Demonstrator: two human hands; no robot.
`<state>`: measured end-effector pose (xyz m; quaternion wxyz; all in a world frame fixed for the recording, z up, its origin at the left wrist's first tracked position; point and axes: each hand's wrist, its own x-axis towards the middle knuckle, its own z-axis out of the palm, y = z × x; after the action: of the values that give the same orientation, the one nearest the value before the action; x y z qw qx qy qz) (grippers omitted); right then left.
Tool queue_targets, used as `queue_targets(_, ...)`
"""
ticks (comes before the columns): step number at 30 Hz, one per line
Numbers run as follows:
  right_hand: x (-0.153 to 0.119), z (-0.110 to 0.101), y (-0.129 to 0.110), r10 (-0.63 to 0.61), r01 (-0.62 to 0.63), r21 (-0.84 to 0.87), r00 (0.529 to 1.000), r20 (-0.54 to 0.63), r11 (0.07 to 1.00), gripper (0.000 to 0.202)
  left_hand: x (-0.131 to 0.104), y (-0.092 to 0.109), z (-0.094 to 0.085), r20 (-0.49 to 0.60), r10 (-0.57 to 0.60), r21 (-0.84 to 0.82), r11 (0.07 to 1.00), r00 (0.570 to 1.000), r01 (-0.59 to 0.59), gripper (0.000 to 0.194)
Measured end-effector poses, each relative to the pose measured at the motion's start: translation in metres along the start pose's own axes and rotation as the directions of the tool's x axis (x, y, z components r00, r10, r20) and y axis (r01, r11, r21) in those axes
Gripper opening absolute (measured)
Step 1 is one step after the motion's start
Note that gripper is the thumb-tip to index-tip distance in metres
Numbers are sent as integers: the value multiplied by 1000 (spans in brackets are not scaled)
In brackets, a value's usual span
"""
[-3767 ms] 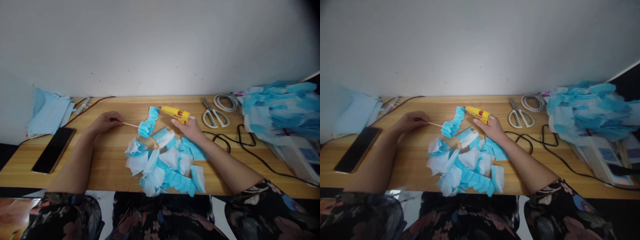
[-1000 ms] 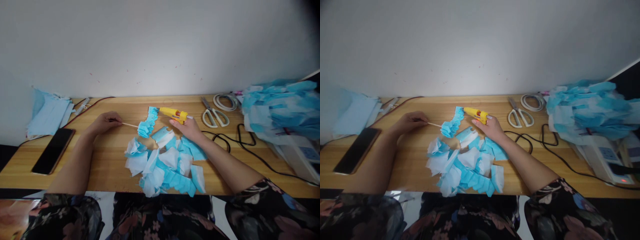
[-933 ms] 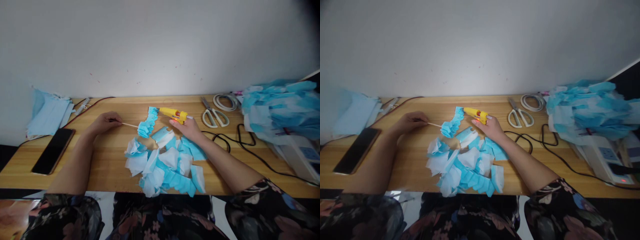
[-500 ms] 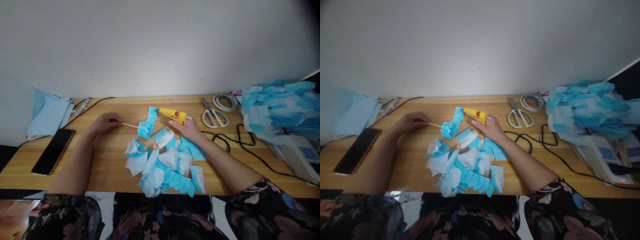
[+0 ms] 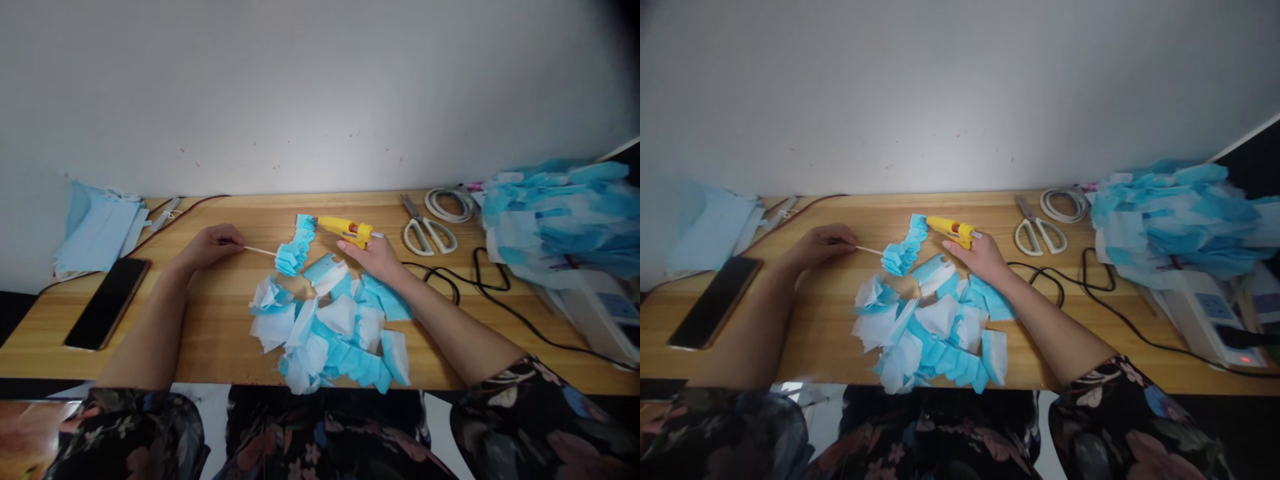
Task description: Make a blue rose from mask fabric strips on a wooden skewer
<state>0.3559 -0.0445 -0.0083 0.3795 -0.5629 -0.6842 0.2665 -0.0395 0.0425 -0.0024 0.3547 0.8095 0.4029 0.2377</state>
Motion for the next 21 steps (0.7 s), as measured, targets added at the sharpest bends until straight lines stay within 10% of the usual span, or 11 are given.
queue_targets(21,-1,0,-1,17,-17,1,1000,11,1000,35,-2,2,1,-16,-6,-10,1000,1000,6,30)
